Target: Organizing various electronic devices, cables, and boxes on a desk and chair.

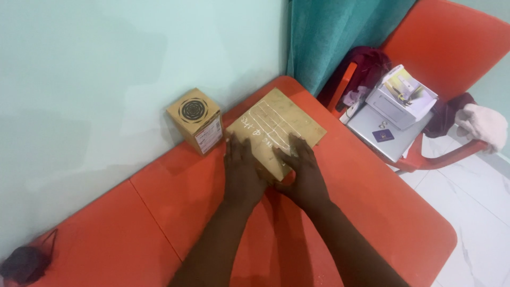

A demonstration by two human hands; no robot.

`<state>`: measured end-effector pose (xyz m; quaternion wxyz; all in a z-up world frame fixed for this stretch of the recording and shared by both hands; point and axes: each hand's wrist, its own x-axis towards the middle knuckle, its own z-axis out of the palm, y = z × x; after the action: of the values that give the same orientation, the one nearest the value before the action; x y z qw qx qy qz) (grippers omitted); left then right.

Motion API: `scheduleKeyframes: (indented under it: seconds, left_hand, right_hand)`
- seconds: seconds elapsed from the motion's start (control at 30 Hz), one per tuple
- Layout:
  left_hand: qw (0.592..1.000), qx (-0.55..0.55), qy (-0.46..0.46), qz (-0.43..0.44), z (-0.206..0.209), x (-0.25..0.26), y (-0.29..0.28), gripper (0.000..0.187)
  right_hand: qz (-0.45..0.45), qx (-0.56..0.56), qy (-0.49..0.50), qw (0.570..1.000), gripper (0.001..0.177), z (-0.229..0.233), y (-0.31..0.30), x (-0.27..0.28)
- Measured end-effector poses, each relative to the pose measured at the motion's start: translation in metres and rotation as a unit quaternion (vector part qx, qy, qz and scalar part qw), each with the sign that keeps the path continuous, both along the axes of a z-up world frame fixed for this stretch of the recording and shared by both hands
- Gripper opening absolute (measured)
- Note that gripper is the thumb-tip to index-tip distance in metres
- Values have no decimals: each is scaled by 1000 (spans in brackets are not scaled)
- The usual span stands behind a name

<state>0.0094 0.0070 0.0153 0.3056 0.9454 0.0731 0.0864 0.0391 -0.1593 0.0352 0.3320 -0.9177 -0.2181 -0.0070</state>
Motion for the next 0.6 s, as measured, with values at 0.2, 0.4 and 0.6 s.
scheduleKeyframes:
  seconds: [0.2,0.4,0.6]
  left_hand:
    - [999,-31,4,-31,-10,19,13,78]
    - [997,28,-20,-75,-14,32,10,72]
    - [997,46,-20,-63,-37,51,9,57]
  right_hand:
    - [-13,1,-51,999,80,-20,9,16]
    - [31,16,-50,998,67,-33,25,39]
    - [32,-4,-83,996,40,-67,45,60]
